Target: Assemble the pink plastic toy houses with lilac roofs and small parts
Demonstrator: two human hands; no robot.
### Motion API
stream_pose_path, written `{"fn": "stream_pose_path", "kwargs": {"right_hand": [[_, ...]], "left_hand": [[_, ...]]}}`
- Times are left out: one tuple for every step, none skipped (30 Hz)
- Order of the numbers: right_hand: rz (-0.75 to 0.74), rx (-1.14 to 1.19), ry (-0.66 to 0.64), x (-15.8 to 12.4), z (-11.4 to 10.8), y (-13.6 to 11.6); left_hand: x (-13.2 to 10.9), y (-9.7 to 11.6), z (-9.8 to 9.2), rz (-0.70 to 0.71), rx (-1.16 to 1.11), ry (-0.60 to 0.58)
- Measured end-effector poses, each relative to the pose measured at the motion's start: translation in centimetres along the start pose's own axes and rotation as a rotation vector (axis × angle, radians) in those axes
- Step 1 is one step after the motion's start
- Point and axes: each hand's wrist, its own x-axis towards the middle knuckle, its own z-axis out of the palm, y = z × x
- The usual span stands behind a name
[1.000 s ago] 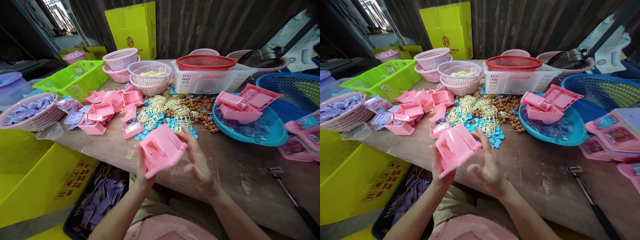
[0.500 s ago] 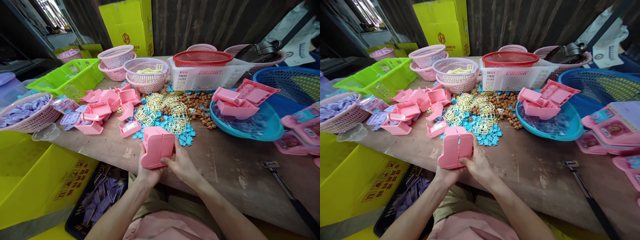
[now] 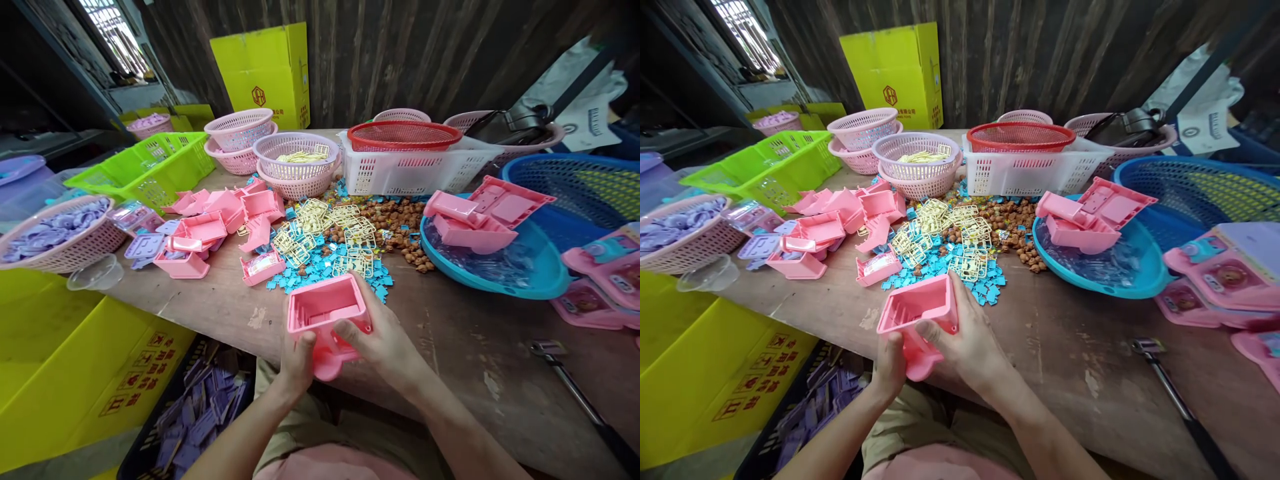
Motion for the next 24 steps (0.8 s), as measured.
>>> {"fn": "stream_pose_path", "kwargs": {"right_hand": [[-0.033,-0.026,0.045,-0.2,0.3,0.1],[-0.072,-0.036,0.087,-0.4,0.6,0.2],[-0.112,-0.041,0.12,-0.7,0.9,0.3],[-0.149,-0.046,0.144,-0.9,1.1,0.5],[-0.177,-0.054,0.159,-1.2,1.3,0.6],[-0.195,-0.064,0.17,-1.4,1.5,0.7],[-0.201,-0.073,0.176,-1.5,1.6,0.8],[-0.198,-0.078,0.165,-1.6,1.6,1.0],[-0.189,-0.079,0.139,-1.6,1.5,1.2],[-0.179,-0.083,0.107,-1.6,1.1,1.6],[-0.171,-0.098,0.08,-1.6,0.3,2.2],[-0.155,-0.131,0.076,-1.8,-0.8,3.0],[-0.134,-0.192,0.106,-2.1,-2.3,4.0],[-0.096,-0.285,0.174,-2.6,-4.1,5.2],[-0.009,-0.418,0.296,-3.3,-6.2,6.5],[0.085,-0.611,0.442,-4.4,-8.5,7.8],[0.193,-0.847,0.553,-5.7,-10.8,9.2],[0.325,-1.073,0.597,-7.1,-12.8,10.5],[0.427,-1.253,0.597,-8.6,-14.6,11.6],[0.467,-1.36,0.577,-10.0,-16.0,12.6],[0.443,-1.409,0.549,-11.3,-17.0,13.4],[0.41,-1.417,0.521,-12.2,-17.5,14.0],[0.379,-1.385,0.501,-12.7,-17.6,14.3],[0.363,-1.335,0.493,-12.9,-17.4,14.4]], "left_hand": [[-0.3,0.0,-0.2,0.056,0.047,-0.016],[-0.6,0.0,-0.3,0.096,0.081,-0.023],[-0.8,0.0,-0.4,0.128,0.105,-0.028],[-1.0,-0.1,-0.5,0.157,0.122,-0.036],[-1.2,-0.2,-0.6,0.187,0.135,-0.044],[-1.3,-0.3,-0.6,0.209,0.146,-0.053],[-1.4,-0.4,-0.6,0.214,0.156,-0.063],[-1.3,-0.6,-0.6,0.201,0.162,-0.073],[-1.1,-0.6,-0.6,0.159,0.157,-0.079],[-0.7,-0.6,-0.6,0.088,0.137,-0.073],[-0.2,-0.5,-0.8,-0.007,0.1,-0.055],[0.4,-0.3,-1.0,-0.121,0.05,-0.029],[1.2,-0.1,-1.3,-0.243,-0.008,-0.003],[2.0,0.3,-1.8,-0.365,-0.061,0.008],[2.8,0.6,-2.4,-0.478,-0.102,0.004],[3.5,0.9,-3.0,-0.573,-0.122,-0.021],[4.3,1.2,-3.8,-0.656,-0.118,-0.064],[4.9,1.4,-4.5,-0.724,-0.089,-0.114],[5.5,1.5,-5.1,-0.777,-0.031,-0.164],[6.1,1.5,-5.6,-0.81,0.054,-0.215],[6.6,1.5,-6.1,-0.809,0.158,-0.267],[7.2,1.5,-6.3,-0.77,0.275,-0.315],[7.7,1.5,-6.5,-0.697,0.402,-0.359],[8.2,1.7,-6.5,-0.608,0.542,-0.401]]}}
